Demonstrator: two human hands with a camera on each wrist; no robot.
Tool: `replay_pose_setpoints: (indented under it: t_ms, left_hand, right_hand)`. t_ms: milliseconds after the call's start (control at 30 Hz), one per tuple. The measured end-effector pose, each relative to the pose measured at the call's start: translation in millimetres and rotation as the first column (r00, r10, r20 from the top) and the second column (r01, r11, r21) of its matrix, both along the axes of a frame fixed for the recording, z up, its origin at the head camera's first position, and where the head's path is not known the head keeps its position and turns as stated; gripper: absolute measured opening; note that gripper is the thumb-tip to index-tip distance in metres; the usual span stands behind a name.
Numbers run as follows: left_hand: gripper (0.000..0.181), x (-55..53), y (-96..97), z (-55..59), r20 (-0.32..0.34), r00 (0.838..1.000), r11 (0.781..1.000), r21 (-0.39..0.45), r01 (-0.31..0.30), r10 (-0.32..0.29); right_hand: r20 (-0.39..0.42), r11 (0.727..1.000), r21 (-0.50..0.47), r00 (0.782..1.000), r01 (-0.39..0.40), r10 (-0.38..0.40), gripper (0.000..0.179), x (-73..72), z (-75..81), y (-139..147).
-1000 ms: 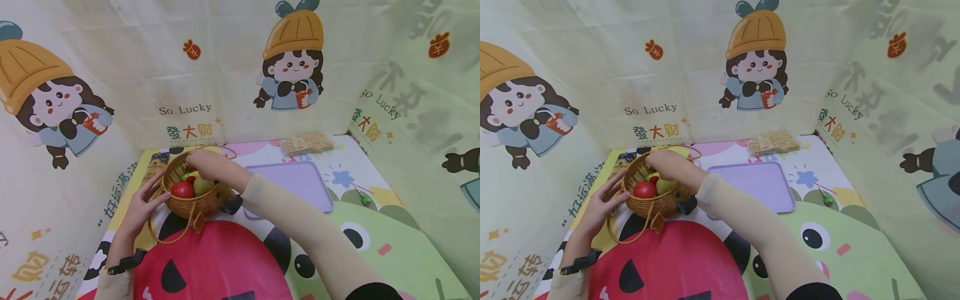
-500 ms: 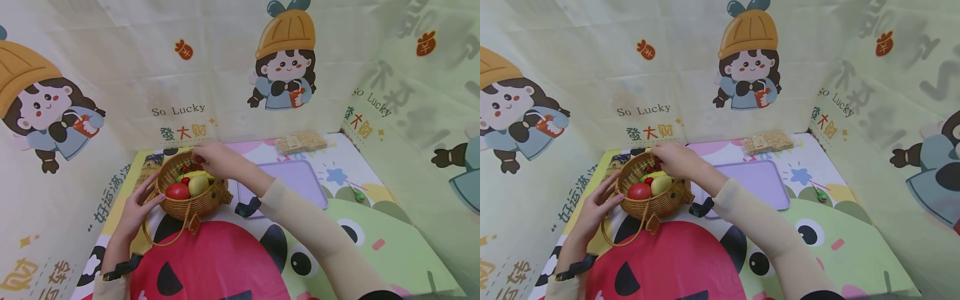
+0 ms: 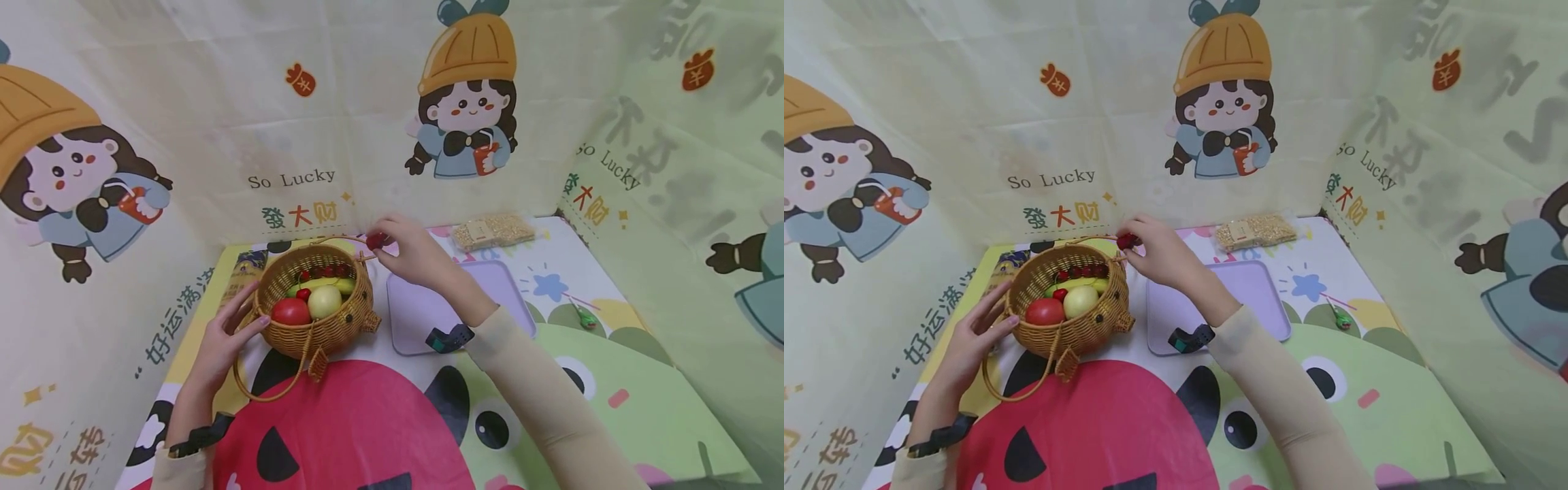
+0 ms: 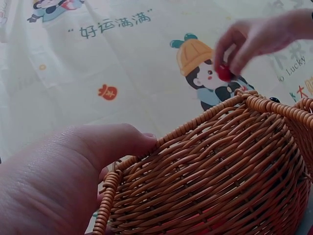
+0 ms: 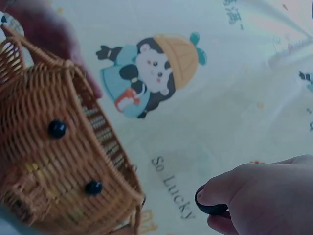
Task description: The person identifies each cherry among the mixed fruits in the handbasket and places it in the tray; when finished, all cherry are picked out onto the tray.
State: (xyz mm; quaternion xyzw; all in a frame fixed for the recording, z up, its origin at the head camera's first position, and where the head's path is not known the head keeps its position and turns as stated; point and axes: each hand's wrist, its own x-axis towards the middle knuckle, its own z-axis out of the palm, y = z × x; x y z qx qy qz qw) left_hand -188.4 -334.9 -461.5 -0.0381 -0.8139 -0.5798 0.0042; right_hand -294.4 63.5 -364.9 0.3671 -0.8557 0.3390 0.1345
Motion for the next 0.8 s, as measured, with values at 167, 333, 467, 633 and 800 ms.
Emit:
replay_pose_setpoints:
  t_ms: [167, 333, 467, 633, 800]
  left_hand:
    - [0.072, -1.2, -1.1, -0.9, -0.003, 1.0, 1.0, -0.03, -0.003, 0.003]
    - [0.072, -1.5, -2.2, -2.3, -0.012, 1.0, 1.0, -0.012, 0.003, -0.003]
    - [0.072, -1.1, -1.9, -2.2, -0.015, 1.0, 1.0, -0.001, 0.004, -0.004]
    - [0.072, -1.9, -1.7, -2.0, -0.014, 1.0, 1.0, 0.0, 0.005, -0.005]
    - [0.072, -3.0, -1.7, -2.5, -0.015, 1.0, 1.0, 0.002, 0.006, -0.006]
  right_hand:
    - [0.139, 0.998, 0.019, 0.988, 0.064, -0.066, 0.021, -3.1, -26.5, 19.9]
    - [0.217, 0.994, 0.044, 0.97, 0.103, -0.11, 0.022, -10.9, -58.7, 34.1]
    - [0.221, 0.993, 0.06, 0.969, 0.104, -0.115, 0.021, -16.9, -81.9, 41.8]
    - [0.247, 0.989, 0.095, 0.959, 0.117, -0.137, 0.022, -20.1, -102.7, 48.3]
    - [0.255, 0.982, 0.136, 0.953, 0.131, -0.162, 0.023, -21.5, -116.3, 51.7]
